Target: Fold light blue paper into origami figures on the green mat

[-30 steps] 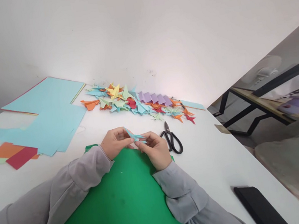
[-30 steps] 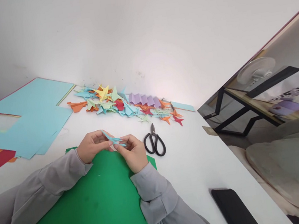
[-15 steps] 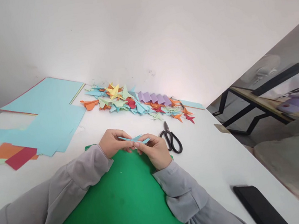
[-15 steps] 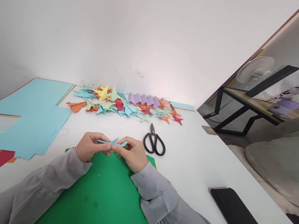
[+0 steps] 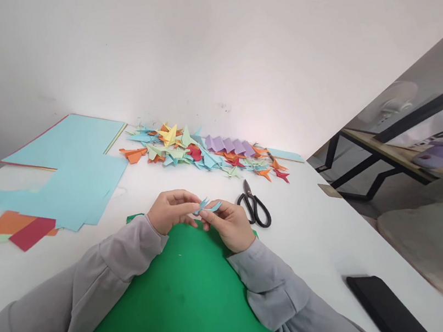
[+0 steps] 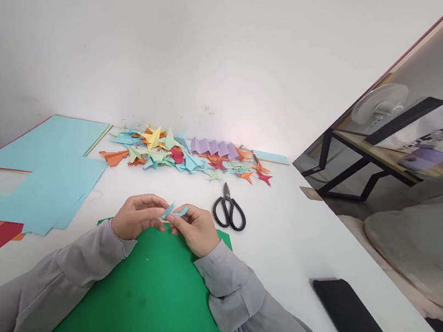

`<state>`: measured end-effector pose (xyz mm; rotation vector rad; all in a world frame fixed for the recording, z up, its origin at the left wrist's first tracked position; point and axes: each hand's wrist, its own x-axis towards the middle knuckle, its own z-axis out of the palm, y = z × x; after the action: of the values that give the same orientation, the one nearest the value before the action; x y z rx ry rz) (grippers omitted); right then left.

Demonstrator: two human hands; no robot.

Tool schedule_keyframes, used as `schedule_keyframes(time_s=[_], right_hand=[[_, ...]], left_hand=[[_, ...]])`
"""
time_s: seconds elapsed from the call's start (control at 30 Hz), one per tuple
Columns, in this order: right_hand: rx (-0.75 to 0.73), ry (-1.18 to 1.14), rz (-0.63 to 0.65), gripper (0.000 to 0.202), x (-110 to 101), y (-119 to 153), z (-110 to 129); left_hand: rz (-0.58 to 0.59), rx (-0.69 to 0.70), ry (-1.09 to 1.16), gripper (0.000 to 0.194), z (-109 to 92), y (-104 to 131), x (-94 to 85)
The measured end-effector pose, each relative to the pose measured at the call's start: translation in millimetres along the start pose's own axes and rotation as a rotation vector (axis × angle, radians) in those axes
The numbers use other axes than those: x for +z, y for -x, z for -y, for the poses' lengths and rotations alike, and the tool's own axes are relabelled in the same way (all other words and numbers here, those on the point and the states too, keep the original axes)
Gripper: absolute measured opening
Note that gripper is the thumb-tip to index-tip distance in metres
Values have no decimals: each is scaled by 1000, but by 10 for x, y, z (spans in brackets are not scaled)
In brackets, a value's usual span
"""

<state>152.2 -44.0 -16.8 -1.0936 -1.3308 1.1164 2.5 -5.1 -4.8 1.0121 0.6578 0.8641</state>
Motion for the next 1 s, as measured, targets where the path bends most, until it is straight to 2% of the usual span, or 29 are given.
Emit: schedule_keyframes(time_s=[0.13, 0.53, 0.7, 1.0], right_hand=[[0, 21, 18, 27, 10, 15, -3], [-34, 201, 4, 22, 27, 46, -21], [-94, 285, 23, 20, 44, 69, -4], [-38, 209, 44, 24, 69, 69, 33]], left_hand=[[2, 94, -152, 25, 8, 13, 21], [-58, 77, -243, 23, 42, -13, 1], [-35, 152, -302, 24, 62, -10, 7], [-57, 191, -382, 21, 47, 8, 7]])
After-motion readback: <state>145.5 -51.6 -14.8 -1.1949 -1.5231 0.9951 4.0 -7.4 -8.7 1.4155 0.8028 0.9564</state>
